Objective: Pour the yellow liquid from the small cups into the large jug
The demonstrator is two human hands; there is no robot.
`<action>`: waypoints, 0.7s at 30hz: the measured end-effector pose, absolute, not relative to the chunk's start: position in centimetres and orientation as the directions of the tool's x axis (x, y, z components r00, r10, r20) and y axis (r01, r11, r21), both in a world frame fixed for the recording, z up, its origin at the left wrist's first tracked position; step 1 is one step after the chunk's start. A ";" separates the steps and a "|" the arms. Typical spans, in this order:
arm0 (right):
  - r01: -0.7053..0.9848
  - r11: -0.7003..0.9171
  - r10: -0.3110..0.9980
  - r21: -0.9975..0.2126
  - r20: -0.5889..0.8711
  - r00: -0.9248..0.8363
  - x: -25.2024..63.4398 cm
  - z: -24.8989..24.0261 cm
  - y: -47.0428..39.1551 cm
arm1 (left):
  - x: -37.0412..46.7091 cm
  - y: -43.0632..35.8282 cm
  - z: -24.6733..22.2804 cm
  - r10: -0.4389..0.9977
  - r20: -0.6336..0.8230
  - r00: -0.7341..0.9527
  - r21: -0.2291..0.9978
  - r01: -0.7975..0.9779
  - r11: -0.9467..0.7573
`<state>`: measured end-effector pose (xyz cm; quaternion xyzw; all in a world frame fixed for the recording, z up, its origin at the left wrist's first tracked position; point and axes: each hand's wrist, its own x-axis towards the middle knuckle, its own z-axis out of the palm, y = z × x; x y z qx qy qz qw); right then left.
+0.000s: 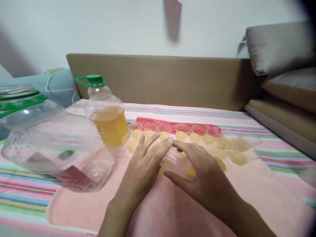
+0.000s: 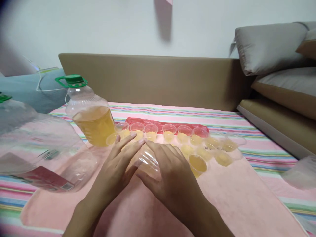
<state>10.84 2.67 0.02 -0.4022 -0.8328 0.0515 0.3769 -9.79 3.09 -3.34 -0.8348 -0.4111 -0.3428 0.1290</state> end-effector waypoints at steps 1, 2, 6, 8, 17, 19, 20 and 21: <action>0.636 0.652 0.727 -0.412 0.577 -0.371 10.7 0.0 2.6 | -9.8 3.1 -3.4 0.591 0.681 0.432 0.056 0.774 -0.631; 0.640 0.633 0.744 -0.435 0.569 -0.349 10.7 -0.1 2.6 | -9.7 3.1 -3.4 0.584 0.684 0.439 0.044 0.773 -0.633; 0.623 0.581 0.790 -0.525 0.547 -0.276 10.5 -0.1 2.6 | -9.6 3.1 -3.1 0.547 0.716 0.434 0.013 0.775 -0.631; 0.602 0.564 0.806 -0.566 0.537 -0.250 10.6 0.0 2.7 | -9.7 3.1 -2.8 0.530 0.757 0.383 0.039 0.783 -0.621; 0.584 0.529 0.821 -0.615 0.544 -0.171 12.2 1.0 2.6 | -10.0 2.8 -1.9 0.459 0.878 0.135 0.156 0.826 -0.542; 0.601 0.496 0.831 -0.627 0.544 -0.119 13.1 1.3 2.7 | -10.0 2.4 -1.9 0.486 0.872 0.056 0.255 0.795 -0.550; 0.603 0.481 0.835 -0.636 0.543 -0.093 13.6 1.5 2.7 | -9.9 2.2 -1.9 0.504 0.863 0.028 0.301 0.772 -0.559; 0.599 0.472 0.835 -0.646 0.545 -0.070 14.3 1.6 2.8 | -9.8 1.9 -1.9 0.518 0.855 0.008 0.337 0.751 -0.568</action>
